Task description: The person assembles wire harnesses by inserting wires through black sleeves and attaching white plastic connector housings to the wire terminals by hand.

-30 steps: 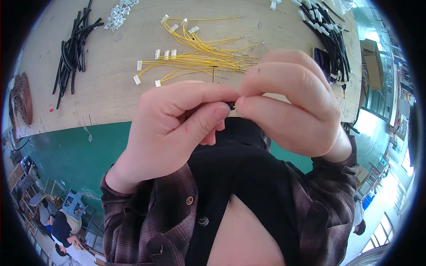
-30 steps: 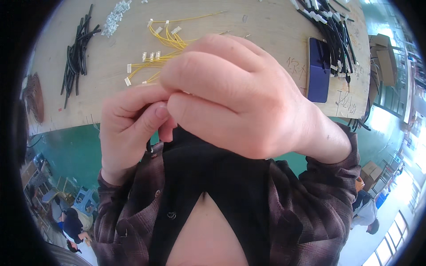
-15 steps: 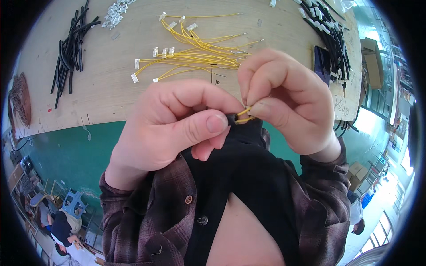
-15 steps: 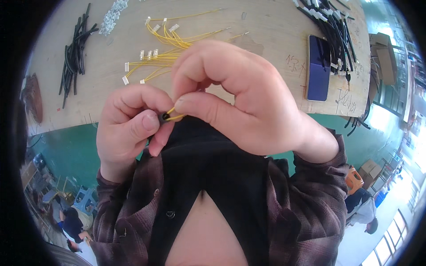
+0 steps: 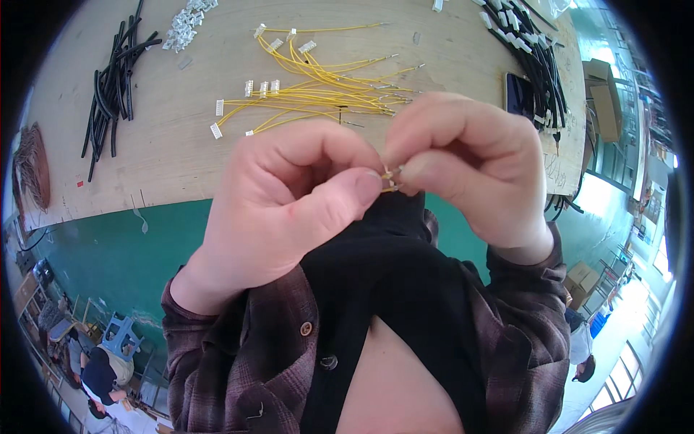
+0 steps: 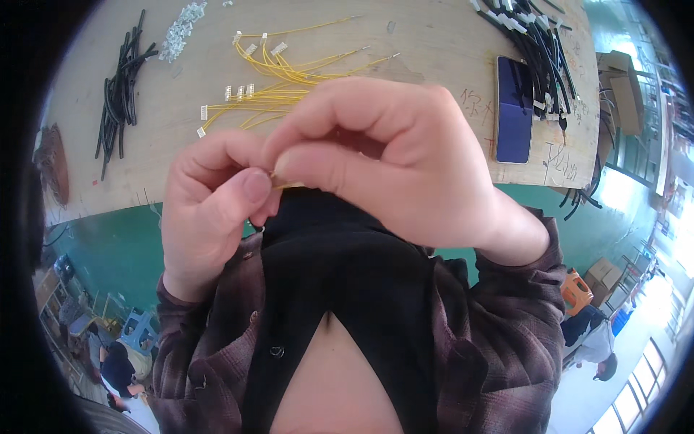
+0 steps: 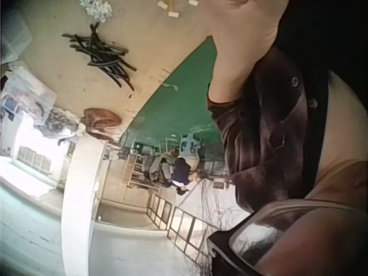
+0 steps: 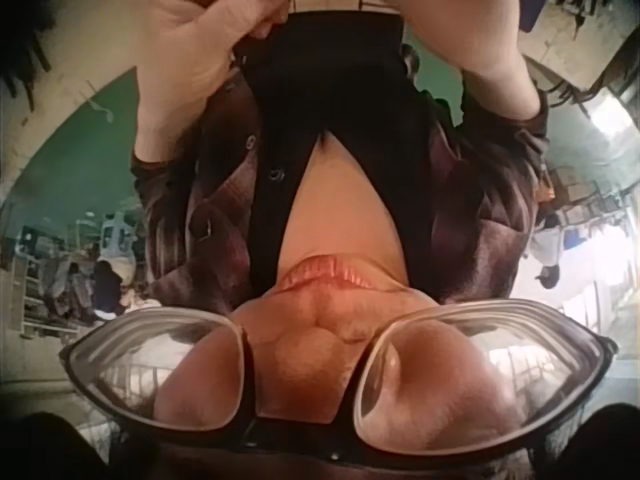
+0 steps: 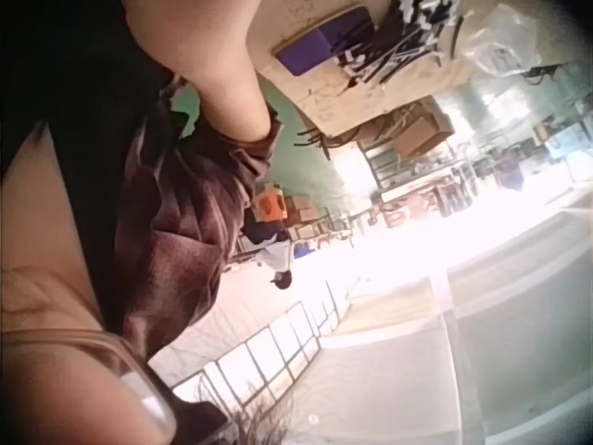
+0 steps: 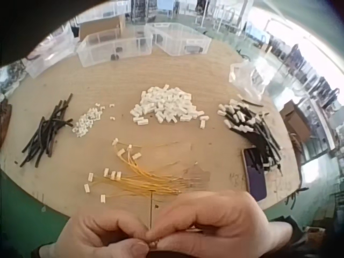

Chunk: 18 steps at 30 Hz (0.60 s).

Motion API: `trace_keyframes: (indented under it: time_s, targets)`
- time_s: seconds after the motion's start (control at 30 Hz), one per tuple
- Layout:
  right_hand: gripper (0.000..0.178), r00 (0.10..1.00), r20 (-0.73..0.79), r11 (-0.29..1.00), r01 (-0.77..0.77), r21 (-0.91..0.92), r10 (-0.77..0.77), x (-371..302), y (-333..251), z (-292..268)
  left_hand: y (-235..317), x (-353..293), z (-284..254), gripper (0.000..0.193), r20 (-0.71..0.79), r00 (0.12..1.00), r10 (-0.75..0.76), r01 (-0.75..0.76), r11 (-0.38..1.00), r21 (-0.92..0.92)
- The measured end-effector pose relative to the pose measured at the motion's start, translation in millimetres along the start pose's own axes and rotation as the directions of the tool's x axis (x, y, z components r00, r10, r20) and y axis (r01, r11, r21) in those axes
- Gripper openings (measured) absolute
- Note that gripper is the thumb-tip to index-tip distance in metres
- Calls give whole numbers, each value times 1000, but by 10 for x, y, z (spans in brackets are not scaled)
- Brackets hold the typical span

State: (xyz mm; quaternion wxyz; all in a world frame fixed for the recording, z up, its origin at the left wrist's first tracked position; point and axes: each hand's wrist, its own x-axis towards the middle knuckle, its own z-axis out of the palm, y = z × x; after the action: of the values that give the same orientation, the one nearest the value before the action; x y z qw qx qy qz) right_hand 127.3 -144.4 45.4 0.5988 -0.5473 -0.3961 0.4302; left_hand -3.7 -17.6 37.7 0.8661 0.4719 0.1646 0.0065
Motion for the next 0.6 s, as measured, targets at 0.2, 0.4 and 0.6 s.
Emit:
trace_keyframes:
  time_s: [0.2,0.4,0.6]
  targets:
    - [10,955,-220,978,-180,101,199,-70,-1,132,-44,4,-24,5,-92,988,121,-119,993,23]
    - [6,958,-280,994,-78,-77,53,-22,27,151,-40,62,-40,2,-96,990,102,-96,993,65]
    - [7,940,-237,969,-245,28,244,12,-32,116,-20,10,-58,1,-79,997,25,-14,991,133]
